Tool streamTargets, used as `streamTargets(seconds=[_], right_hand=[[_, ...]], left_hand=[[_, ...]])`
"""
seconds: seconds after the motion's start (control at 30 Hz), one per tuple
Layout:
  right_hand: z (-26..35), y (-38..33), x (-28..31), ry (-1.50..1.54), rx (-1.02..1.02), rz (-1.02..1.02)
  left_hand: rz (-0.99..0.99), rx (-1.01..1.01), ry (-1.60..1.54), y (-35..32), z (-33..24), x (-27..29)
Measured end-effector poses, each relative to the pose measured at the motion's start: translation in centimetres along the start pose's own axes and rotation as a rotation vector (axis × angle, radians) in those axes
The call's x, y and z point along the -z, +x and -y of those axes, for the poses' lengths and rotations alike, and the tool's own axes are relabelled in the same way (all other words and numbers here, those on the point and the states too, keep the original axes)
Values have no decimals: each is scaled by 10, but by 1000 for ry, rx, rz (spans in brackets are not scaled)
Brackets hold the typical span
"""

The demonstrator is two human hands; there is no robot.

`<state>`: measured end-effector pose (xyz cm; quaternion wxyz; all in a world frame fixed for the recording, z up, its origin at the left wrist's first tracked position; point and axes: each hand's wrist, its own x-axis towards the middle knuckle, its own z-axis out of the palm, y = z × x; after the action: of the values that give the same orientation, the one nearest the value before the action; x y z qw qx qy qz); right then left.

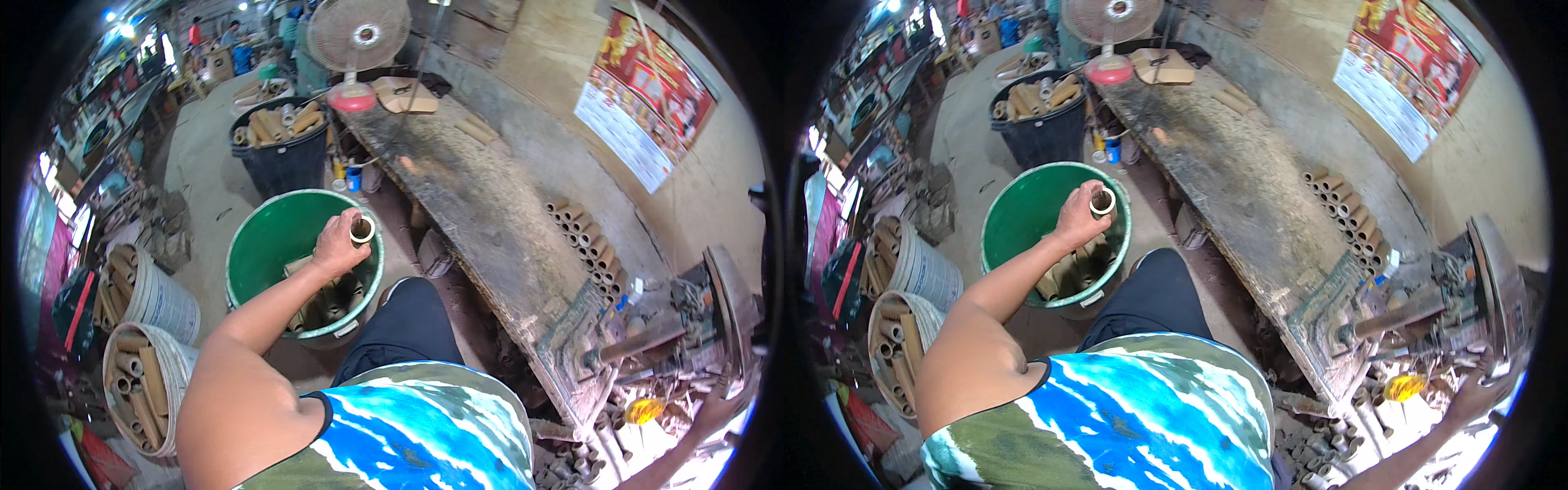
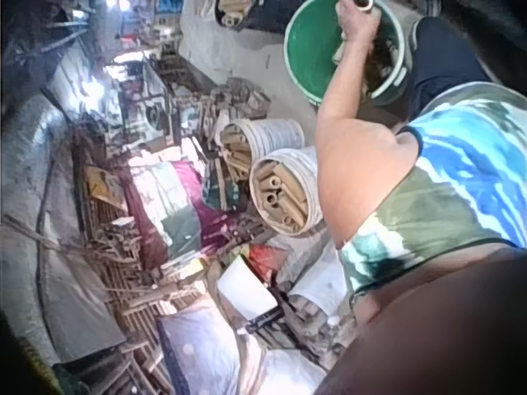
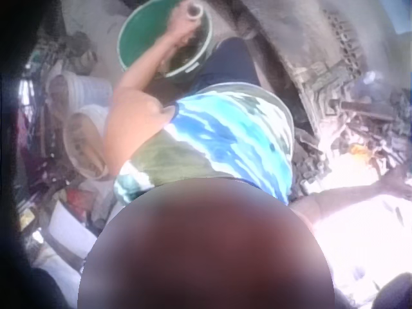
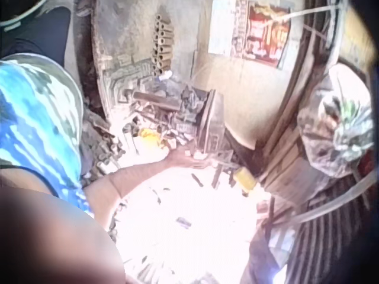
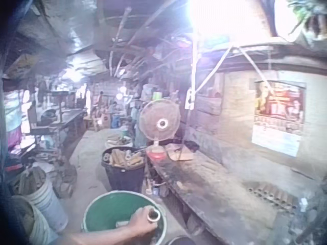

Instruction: The person repeatedly drills holes into small cylindrical wooden pieces using a bench drill press. After each drilling, the person places the finished piece into a green bucket and picks up another from a nearby pile.

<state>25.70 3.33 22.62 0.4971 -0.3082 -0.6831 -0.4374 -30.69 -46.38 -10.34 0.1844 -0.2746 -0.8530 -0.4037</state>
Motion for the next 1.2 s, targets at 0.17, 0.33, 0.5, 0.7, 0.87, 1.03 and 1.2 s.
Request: streamTargets(seconds=[0.17,0.33,0.5,0.7,0.87,1.03,1.2], right_hand=[[149,-95,56,738,39,5],[250,-132,87,1210,-77,569],[269,-141,81,1126,-227,829],[243,-194,44,1182,-653,917],[217,-243,0,1394,-1113,849],[184,-255,-23,1276,-1191,897],[159,-229,-17,1000,-929,786]], left_hand=[[81,-119,-394,23,-112,9],[352,-111,-883,14,-213,-28],[657,-161,-1044,-19,-305,-87],[914,-224,-952,-70,-383,-166],[1193,-287,-839,-81,-420,-231],[1317,-308,-827,-81,-457,-271],[1249,-375,-885,-78,-480,-265]])
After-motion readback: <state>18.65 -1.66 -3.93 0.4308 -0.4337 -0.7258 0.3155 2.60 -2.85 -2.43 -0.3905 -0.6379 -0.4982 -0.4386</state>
